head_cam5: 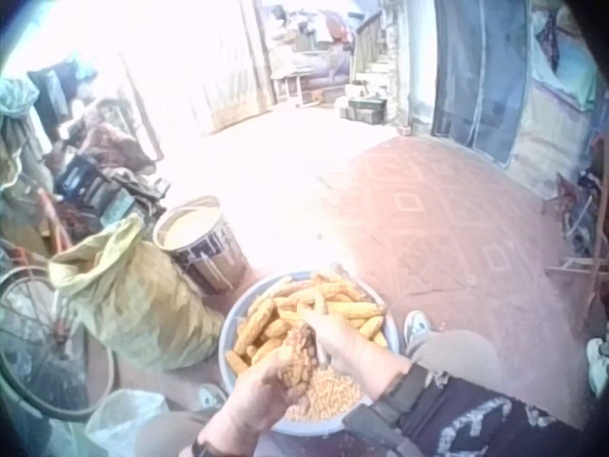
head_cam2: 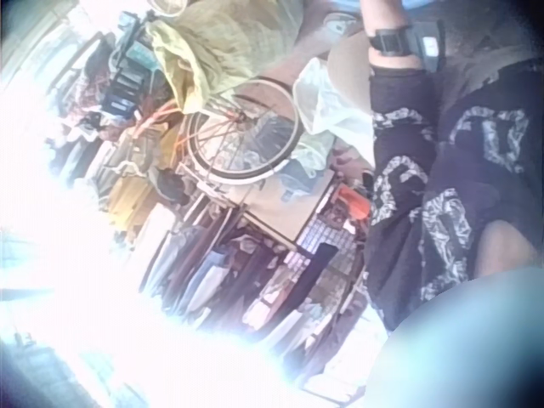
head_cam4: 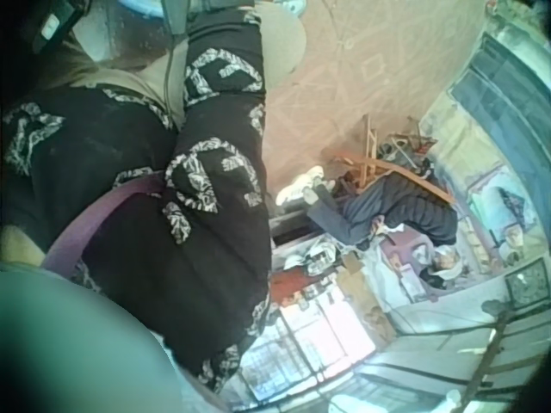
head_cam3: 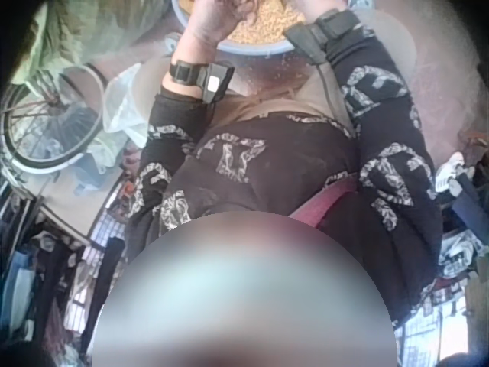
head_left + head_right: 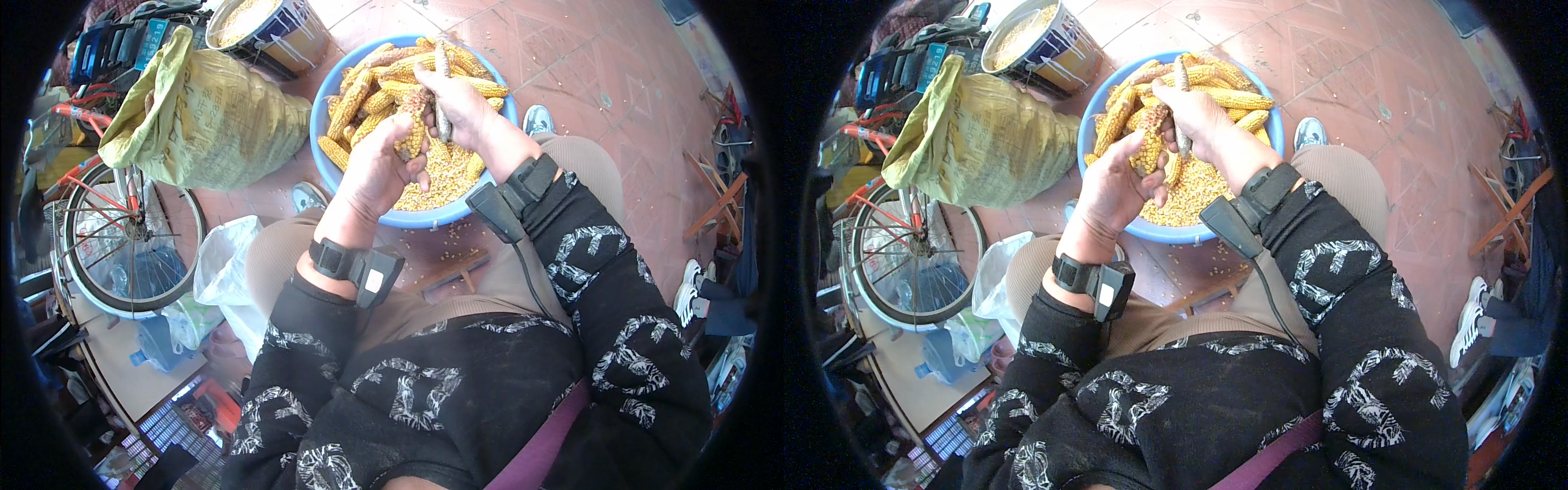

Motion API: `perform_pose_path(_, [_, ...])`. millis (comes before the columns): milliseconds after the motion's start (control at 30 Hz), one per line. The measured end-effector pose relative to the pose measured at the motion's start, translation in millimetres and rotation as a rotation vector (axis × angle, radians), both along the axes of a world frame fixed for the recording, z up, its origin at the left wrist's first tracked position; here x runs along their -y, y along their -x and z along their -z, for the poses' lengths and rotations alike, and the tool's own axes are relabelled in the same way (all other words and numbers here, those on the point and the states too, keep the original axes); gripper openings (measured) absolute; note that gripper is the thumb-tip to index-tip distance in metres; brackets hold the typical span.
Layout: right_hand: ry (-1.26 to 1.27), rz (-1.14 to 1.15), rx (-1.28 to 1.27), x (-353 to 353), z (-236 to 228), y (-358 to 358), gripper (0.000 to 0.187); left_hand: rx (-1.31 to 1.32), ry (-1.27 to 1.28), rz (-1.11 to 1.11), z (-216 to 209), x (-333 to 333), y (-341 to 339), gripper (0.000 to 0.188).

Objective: The person sits and repeatedly shucks dried corn cobs by hand, removing kernels into a blue basin. The person handles multiple cobs one at a time, rotating them to strip kernels until the cob is bare, then places the cob back into the basin.

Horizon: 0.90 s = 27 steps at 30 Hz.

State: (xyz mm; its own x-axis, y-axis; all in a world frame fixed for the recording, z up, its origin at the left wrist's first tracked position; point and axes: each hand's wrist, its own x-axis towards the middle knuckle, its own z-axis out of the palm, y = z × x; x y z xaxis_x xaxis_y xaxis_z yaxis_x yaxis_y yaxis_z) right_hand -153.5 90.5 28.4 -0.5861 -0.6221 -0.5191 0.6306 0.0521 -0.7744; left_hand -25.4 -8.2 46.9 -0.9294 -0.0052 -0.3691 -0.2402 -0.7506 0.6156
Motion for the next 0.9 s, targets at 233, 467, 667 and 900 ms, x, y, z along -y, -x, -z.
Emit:
perform_pose_path(233, [0.046,-0.049,-0.115,1,-2,5,0.038,0.068,0.726,-0.076,7,-4,4,0.037])
perform_pose_path(467, [-0.134,-0.132,-0.43,4,3,3,0.046,0.161,1.581,-0.098,9,-17,4,0.043])
perform_pose_path(667, [-0.379,-0.155,-0.715,7,-4,-3,0.04,-0.063,1.79,-0.121,10,-23,4,0.036])
perform_pose_path(900, [-0.245,-0.011,-0.335,3,-6,-3,0.036,0.01,0.2,-0.085,8,-5,1,0.027])
